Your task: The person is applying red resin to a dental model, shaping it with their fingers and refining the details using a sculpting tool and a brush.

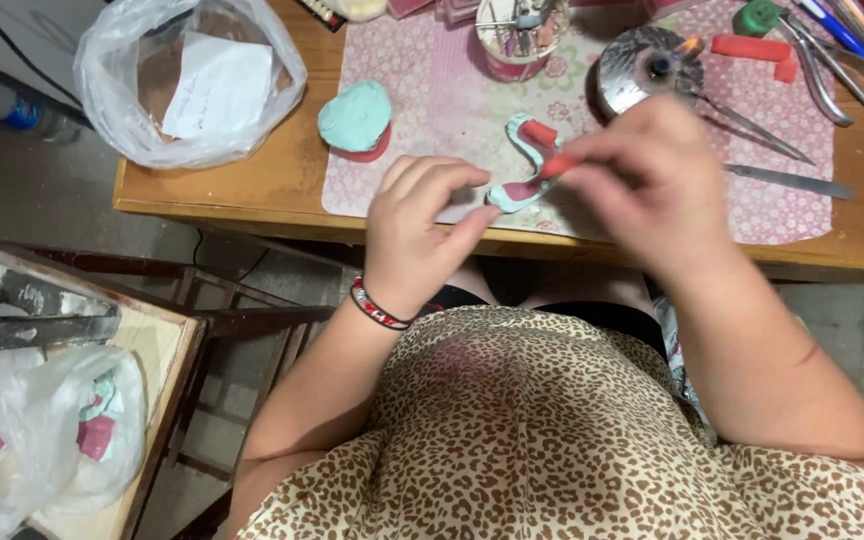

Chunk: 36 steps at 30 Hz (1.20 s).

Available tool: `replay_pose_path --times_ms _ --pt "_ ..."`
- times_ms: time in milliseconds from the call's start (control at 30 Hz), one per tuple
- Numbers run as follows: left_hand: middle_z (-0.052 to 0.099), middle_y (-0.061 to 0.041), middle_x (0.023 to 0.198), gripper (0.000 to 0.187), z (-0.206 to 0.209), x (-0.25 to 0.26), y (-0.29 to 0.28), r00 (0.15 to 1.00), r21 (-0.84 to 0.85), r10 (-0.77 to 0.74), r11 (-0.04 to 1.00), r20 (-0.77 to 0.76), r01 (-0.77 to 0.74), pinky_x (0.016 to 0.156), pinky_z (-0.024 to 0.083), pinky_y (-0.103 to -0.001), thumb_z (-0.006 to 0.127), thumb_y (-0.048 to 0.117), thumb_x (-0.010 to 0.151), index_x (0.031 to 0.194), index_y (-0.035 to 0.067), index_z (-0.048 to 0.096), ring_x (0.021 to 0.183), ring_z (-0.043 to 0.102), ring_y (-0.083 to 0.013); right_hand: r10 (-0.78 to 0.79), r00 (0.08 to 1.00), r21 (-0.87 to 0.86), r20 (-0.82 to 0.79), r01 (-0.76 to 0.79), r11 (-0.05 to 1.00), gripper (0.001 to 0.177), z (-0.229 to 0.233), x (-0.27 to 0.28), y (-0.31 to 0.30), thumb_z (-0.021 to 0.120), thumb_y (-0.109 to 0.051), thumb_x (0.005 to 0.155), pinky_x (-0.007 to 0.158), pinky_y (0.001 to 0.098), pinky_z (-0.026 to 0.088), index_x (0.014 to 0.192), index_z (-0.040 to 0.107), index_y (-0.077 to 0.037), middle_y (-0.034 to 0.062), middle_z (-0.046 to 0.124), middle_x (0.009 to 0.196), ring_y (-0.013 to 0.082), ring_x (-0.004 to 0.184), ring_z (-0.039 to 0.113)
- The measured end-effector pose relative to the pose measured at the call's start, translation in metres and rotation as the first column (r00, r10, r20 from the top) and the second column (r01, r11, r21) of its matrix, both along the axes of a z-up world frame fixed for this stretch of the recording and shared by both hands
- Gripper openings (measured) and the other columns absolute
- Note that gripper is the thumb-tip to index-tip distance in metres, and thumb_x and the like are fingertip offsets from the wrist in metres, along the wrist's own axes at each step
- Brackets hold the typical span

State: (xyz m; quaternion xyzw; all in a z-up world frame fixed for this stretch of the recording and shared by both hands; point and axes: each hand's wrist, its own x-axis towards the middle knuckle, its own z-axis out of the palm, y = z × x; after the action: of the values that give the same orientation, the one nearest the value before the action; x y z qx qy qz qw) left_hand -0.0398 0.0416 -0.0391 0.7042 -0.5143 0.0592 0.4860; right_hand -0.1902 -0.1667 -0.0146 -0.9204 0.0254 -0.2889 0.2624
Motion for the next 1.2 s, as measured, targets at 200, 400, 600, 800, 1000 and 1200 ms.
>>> replay_pose_path --times_ms 200,400,600,800,1000,1200 --pt "0.068 -0.009 0.116 0.032 0.002 -0.012 -0.013 0.996 0.053 -0.070 0.996 0.059 0.067 0.098 0.051 -0.043 0.074 0.014 0.092 0.123 0.009 0.066 0.108 0.065 -0.0302 -0.005 0.998 -0.260 -0.060 -0.011 0.966 0.016 -0.003 0.014 0.029 0.079 -0.022 0.106 0.084 0.0450 0.042 0.114 0.073 -0.008 0.0091 0.054 0.097 0.0323 0.092 0.053" --pt "0.068 -0.007 0.097 0.011 -0.005 -0.015 -0.024 0.995 0.007 0.016 1.000 0.097 -0.017 0.085 0.054 -0.042 0.076 0.011 0.094 0.102 0.007 0.070 0.092 0.066 -0.0285 -0.129 0.988 -0.450 -0.087 0.076 0.890 0.012 -0.003 0.013 0.036 0.068 -0.019 0.110 0.078 0.0459 0.038 0.113 0.069 -0.008 0.0105 0.054 0.100 0.0329 0.091 0.050" --pt "0.069 -0.005 0.095 0.006 -0.002 -0.016 -0.027 0.994 0.032 0.044 0.998 0.098 -0.047 0.082 0.054 -0.041 0.076 0.014 0.094 0.098 0.010 0.073 0.089 0.066 -0.0264 -0.040 0.996 -0.313 -0.081 0.013 0.950 0.018 -0.008 0.013 0.025 0.077 -0.023 0.106 0.083 0.0456 0.042 0.115 0.070 -0.009 0.0090 0.054 0.099 0.0326 0.094 0.054" --pt "0.065 -0.007 0.093 0.008 0.003 -0.015 -0.028 0.996 0.109 0.000 0.994 0.089 -0.009 0.082 0.051 -0.043 0.071 0.011 0.090 0.096 0.010 0.066 0.088 0.063 -0.0297 -0.085 0.993 -0.334 -0.080 0.054 0.941 0.016 -0.008 0.013 0.025 0.078 -0.028 0.106 0.081 0.0451 0.036 0.108 0.073 -0.013 0.0055 0.054 0.097 0.0310 0.095 0.051" --pt "0.057 -0.010 0.084 0.010 0.001 -0.016 -0.033 0.969 0.090 0.043 0.994 0.242 -0.067 0.076 0.050 -0.043 0.069 0.009 0.090 0.086 0.007 0.060 0.078 0.058 -0.0321 -0.101 0.988 -0.449 -0.114 0.039 0.893 0.009 -0.001 0.016 0.028 0.073 -0.022 0.103 0.080 0.0453 0.033 0.104 0.074 -0.013 0.0053 0.054 0.096 0.0323 0.095 0.051" --pt "0.056 -0.012 0.083 0.013 0.001 -0.019 -0.037 0.966 0.144 0.083 0.982 0.246 -0.121 0.075 0.048 -0.046 0.068 0.007 0.077 0.084 0.007 0.057 0.079 0.057 -0.0357 -0.113 0.988 -0.578 -0.104 0.032 0.816 0.011 0.000 0.020 0.028 0.073 -0.020 0.096 0.079 0.0425 0.034 0.095 0.067 -0.011 0.0046 0.056 0.096 0.0300 0.094 0.051"
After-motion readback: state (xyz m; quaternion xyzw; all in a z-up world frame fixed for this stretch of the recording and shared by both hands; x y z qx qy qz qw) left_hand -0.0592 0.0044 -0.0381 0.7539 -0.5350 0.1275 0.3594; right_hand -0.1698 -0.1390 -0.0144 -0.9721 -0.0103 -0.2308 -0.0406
